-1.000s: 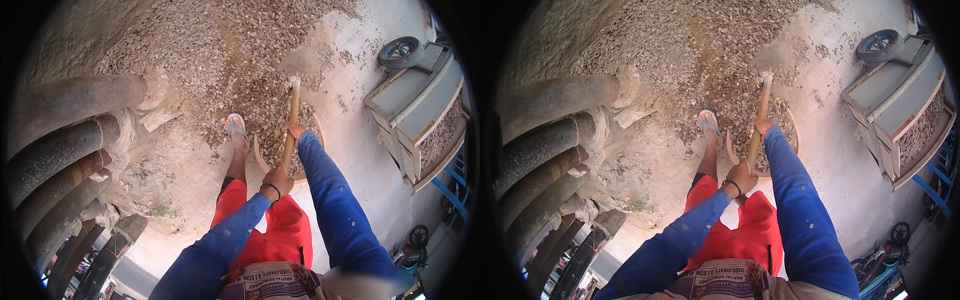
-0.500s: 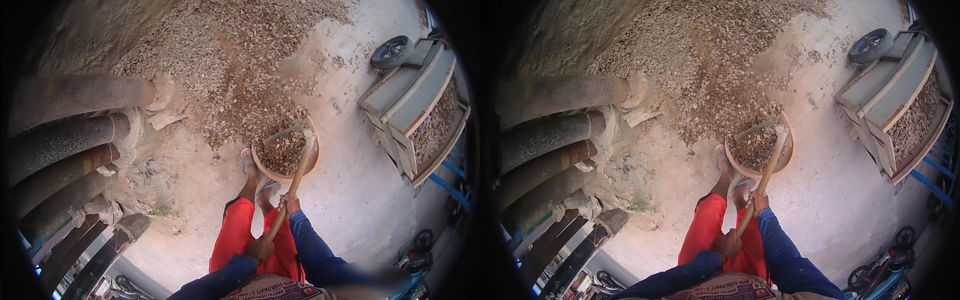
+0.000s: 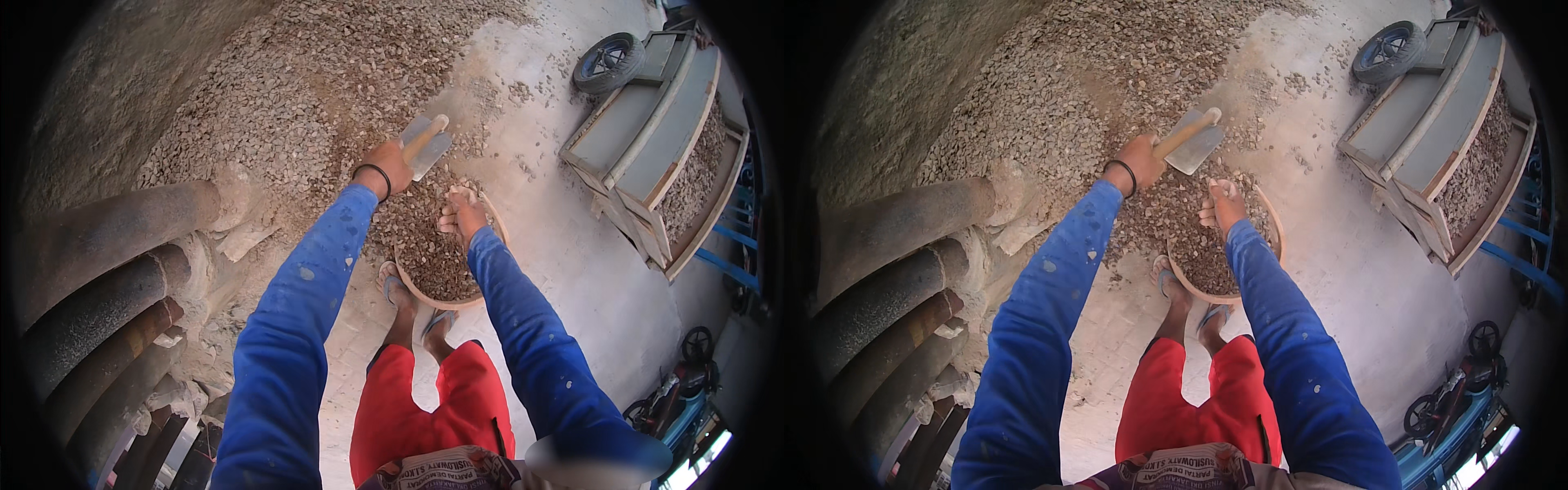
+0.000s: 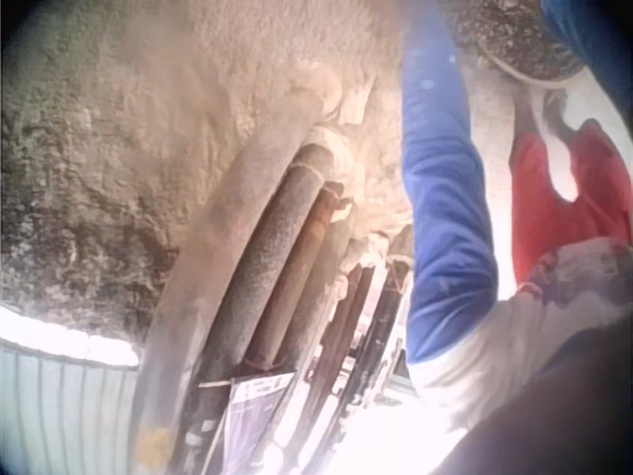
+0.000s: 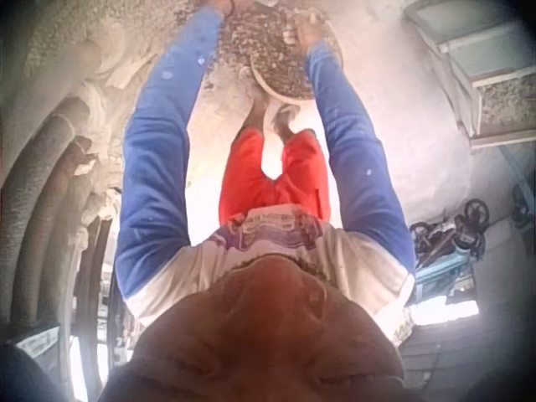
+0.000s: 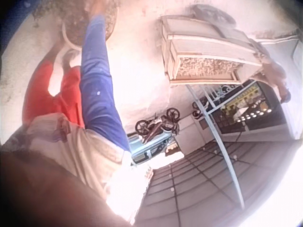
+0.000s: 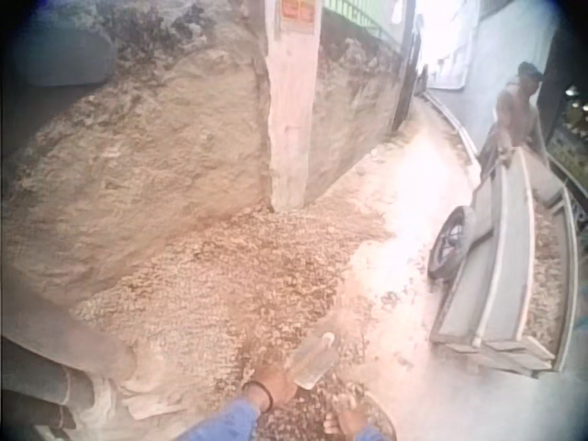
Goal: The person uses a hoe to rake gravel into a plastic scoop, then lifts the scoop to pour the gravel into a wooden cart.
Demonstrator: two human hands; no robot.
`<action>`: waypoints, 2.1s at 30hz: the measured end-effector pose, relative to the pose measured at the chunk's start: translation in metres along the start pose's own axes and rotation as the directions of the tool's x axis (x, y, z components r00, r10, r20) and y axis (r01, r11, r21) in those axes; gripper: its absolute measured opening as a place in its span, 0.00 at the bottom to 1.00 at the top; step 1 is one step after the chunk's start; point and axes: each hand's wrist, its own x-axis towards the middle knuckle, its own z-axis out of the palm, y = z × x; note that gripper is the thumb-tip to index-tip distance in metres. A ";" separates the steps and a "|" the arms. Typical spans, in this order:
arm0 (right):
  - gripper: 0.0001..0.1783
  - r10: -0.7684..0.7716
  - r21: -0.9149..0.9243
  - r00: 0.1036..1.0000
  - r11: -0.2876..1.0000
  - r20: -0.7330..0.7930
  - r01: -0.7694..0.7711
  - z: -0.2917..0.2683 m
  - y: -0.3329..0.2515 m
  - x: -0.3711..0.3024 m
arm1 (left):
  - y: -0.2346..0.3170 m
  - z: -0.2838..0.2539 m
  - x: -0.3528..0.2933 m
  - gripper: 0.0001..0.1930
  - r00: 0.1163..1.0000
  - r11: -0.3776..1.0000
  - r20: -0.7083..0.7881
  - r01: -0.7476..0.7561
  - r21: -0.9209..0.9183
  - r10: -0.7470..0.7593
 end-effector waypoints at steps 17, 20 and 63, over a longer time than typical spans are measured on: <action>0.36 -0.014 -0.779 0.884 0.480 -0.467 -0.404 -0.365 0.185 0.137 | -0.253 0.372 -0.011 0.38 0.567 0.247 0.285 0.683 -0.687 -0.773; 0.33 -0.019 -0.720 0.911 0.620 -0.413 -0.313 -0.426 0.199 0.204 | -0.231 0.475 0.020 0.37 0.493 0.153 0.373 0.739 -0.656 -0.786; 0.17 -0.152 -0.374 0.983 0.922 -0.103 0.103 -0.302 0.044 -0.206 | 0.007 0.310 -0.319 0.15 0.785 0.456 -0.236 0.066 -0.888 -0.573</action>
